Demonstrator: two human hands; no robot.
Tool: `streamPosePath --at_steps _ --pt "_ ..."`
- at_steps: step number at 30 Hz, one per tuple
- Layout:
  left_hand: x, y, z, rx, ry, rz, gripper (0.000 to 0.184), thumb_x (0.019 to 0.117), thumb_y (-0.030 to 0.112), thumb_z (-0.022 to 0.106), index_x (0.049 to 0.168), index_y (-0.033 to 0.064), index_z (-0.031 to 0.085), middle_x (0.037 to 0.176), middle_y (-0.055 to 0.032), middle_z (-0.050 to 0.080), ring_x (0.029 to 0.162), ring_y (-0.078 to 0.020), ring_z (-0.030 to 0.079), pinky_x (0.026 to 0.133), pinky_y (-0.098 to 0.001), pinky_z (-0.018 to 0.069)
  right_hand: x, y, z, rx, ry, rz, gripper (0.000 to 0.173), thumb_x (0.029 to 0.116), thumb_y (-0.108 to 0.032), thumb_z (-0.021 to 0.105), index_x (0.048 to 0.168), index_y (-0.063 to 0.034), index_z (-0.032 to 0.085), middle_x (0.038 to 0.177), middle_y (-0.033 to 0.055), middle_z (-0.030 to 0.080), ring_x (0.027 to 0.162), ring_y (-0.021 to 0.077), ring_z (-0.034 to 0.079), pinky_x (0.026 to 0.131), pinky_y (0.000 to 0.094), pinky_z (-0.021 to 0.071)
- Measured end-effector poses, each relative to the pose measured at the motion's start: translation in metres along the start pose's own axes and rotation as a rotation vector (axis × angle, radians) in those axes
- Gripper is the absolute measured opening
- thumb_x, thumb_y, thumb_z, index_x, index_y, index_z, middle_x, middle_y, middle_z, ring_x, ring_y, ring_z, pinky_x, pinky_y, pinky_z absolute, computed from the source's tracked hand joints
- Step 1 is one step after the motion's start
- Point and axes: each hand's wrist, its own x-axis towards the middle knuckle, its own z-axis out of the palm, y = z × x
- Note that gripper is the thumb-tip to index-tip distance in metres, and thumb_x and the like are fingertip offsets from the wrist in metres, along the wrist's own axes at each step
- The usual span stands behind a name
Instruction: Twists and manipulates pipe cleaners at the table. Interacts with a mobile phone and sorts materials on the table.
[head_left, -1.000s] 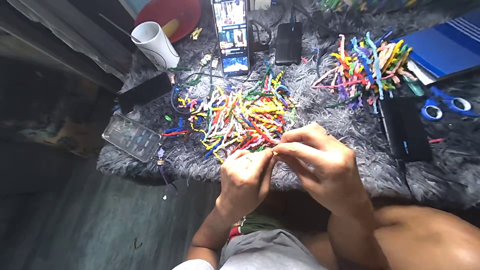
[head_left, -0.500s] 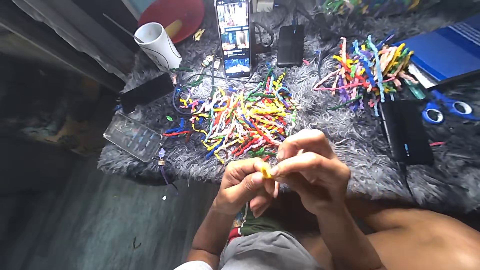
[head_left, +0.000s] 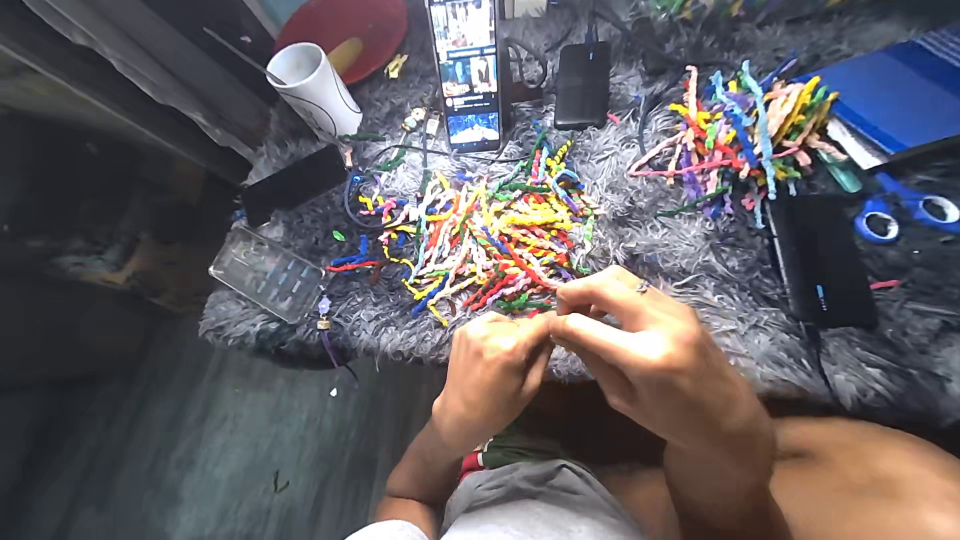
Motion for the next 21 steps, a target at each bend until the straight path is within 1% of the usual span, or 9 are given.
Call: streamPosePath --at_steps 1,3,7,10,12,13,17,19,21 --pt "0.001 0.001 0.002 0.03 0.031 -0.026 0.02 0.0926 0.012 0.059 0.081 0.0066 0.075 0.061 -0.0039 0.065 0.056 -0.0134 0.061 0.06 -0.0293 0.0484 0.0 -0.003 0.002 -0.03 0.016 0.007 0.02 0.0981 -0.009 0.059 0.095 -0.0087 0.078 0.098 0.0096 0.071 0.087 0.0213 0.066 0.069 0.0318 0.0512" --pt "0.003 0.003 0.003 0.076 0.063 -0.054 0.021 0.0924 0.014 0.06 0.084 0.0074 0.078 0.062 -0.0032 0.067 0.056 -0.0126 0.061 0.059 -0.0292 0.0473 -0.002 -0.005 0.002 -0.052 0.027 0.035 0.02 0.0998 -0.01 0.058 0.096 -0.0091 0.078 0.098 0.0099 0.072 0.088 0.0219 0.067 0.07 0.0323 0.0525" --pt "0.006 0.005 0.008 0.051 0.092 -0.059 0.019 0.0944 0.015 0.061 0.088 0.008 0.078 0.062 -0.0023 0.066 0.055 -0.0112 0.06 0.059 -0.028 0.046 -0.004 -0.007 -0.003 -0.165 0.027 0.112 0.021 0.1006 -0.014 0.058 0.096 -0.0093 0.078 0.091 0.0088 0.074 0.083 0.0236 0.069 0.066 0.035 0.0501" --pt "0.006 0.0 0.002 -0.136 0.005 -0.073 0.023 0.1002 0.016 0.059 0.103 0.0039 0.078 0.074 -0.0027 0.073 0.066 -0.0088 0.067 0.069 -0.0277 0.055 -0.003 -0.002 -0.003 -0.219 0.065 0.123 0.019 0.0987 -0.014 0.061 0.093 -0.0078 0.077 0.088 0.0079 0.074 0.08 0.0229 0.067 0.066 0.0345 0.0487" --pt "0.004 -0.001 -0.001 -0.168 -0.062 -0.097 0.027 0.1031 0.016 0.055 0.114 0.0026 0.075 0.081 -0.003 0.075 0.073 -0.0104 0.07 0.074 -0.0305 0.0577 -0.003 0.003 -0.002 -0.238 0.074 0.132 0.017 0.0973 -0.015 0.062 0.09 -0.008 0.076 0.087 0.0077 0.074 0.081 0.0234 0.068 0.069 0.0356 0.0499" --pt "0.004 -0.001 0.0 -0.157 -0.069 -0.117 0.027 0.1034 0.017 0.054 0.114 0.0029 0.074 0.083 -0.0026 0.075 0.075 -0.0107 0.071 0.075 -0.0314 0.0582 -0.002 0.004 0.0 -0.248 0.083 0.137 0.017 0.0968 -0.014 0.063 0.089 -0.0078 0.077 0.087 0.0084 0.073 0.081 0.0243 0.068 0.069 0.0368 0.0489" --pt "0.005 0.002 0.014 -0.095 0.044 -0.203 0.021 0.0984 0.014 0.056 0.102 0.0032 0.073 0.077 -0.0036 0.073 0.072 -0.0115 0.07 0.07 -0.0314 0.0566 0.005 -0.004 0.017 -0.315 0.158 0.148 0.014 0.0941 -0.008 0.065 0.09 -0.0066 0.078 0.088 0.0125 0.073 0.081 0.0286 0.068 0.07 0.0419 0.0483" --pt "0.006 0.003 0.023 -0.051 0.111 -0.234 0.015 0.0932 0.013 0.058 0.095 0.0043 0.07 0.068 -0.0026 0.066 0.062 -0.0116 0.065 0.06 -0.0305 0.0517 0.008 -0.011 0.024 -0.37 0.195 0.135 0.016 0.0934 -0.006 0.064 0.086 -0.0087 0.078 0.09 0.0112 0.073 0.086 0.0274 0.067 0.074 0.0413 0.0455" --pt "0.007 0.003 0.029 -0.001 0.167 -0.253 0.014 0.0918 0.014 0.059 0.093 0.0039 0.069 0.061 -0.0023 0.061 0.056 -0.0124 0.061 0.053 -0.0305 0.0481 0.009 -0.016 0.03 -0.415 0.221 0.12 0.019 0.0939 -0.004 0.063 0.086 -0.0104 0.079 0.096 0.01 0.072 0.092 0.0252 0.064 0.078 0.0388 0.0428"
